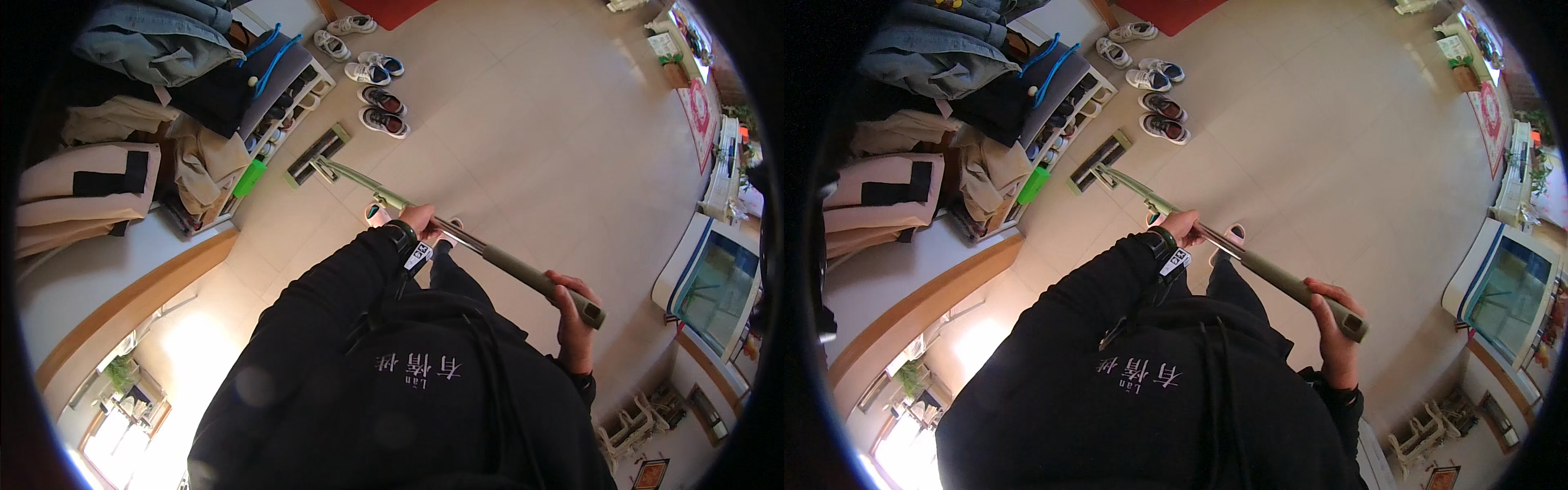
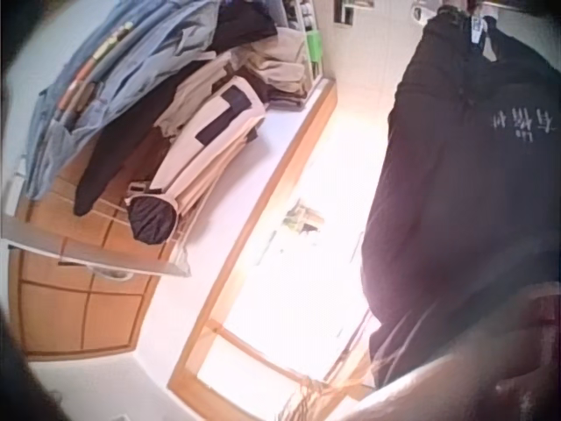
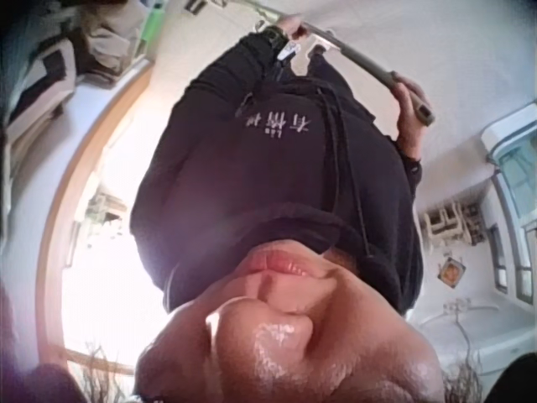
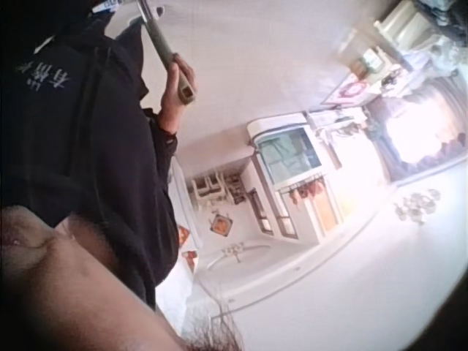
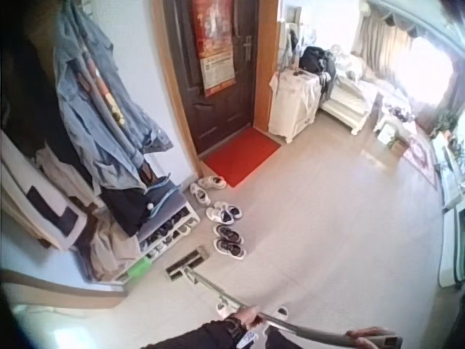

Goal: The person mops the tiled floor of a home using a flat mop. They move the mop back and forth across the living area, around furniture, and into a sunlit balcony area, covering multiple rooms in sequence.

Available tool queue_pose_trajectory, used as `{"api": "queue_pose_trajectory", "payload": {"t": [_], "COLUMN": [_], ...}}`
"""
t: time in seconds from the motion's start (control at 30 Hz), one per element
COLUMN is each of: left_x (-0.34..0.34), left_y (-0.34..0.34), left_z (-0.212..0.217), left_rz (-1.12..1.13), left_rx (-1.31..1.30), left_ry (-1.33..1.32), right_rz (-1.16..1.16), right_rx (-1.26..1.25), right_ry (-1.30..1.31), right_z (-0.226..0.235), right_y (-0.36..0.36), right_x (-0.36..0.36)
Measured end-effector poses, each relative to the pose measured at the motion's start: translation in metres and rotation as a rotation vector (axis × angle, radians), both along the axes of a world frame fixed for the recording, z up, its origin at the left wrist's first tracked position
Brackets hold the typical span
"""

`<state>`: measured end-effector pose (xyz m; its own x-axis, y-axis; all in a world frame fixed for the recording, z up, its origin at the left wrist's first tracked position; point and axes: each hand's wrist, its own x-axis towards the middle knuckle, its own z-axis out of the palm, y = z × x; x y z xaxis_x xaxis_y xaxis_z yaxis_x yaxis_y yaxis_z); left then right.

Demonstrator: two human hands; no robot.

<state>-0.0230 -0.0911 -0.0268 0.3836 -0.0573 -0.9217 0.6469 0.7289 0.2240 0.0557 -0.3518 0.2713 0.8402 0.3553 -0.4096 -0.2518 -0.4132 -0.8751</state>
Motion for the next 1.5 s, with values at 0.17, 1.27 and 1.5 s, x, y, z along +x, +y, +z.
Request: {"api": "queue_pose_trajectory", "payload": {"t": [0.17, 1.27, 1.5], "left_x": [0.023, -0.034, -0.046], "left_y": [0.007, -0.04, -0.024], "left_z": [0.014, -0.019, -0.108], "left_rz": [0.093, 0.453, -0.033], "left_rx": [0.048, 0.05, -0.08], "left_ry": [-0.089, 0.062, 0.084], "right_rz": [-0.042, 0.299, 0.229], "right_rx": [0.155, 0.086, 0.128], "right_ry": [-0.084, 0.04, 0.104], "right_z": [0.006, -0.022, -0.059], "right_y": [0.006, -0.019, -0.027], "right_x": [0.008, 0.025, 0.017]}}
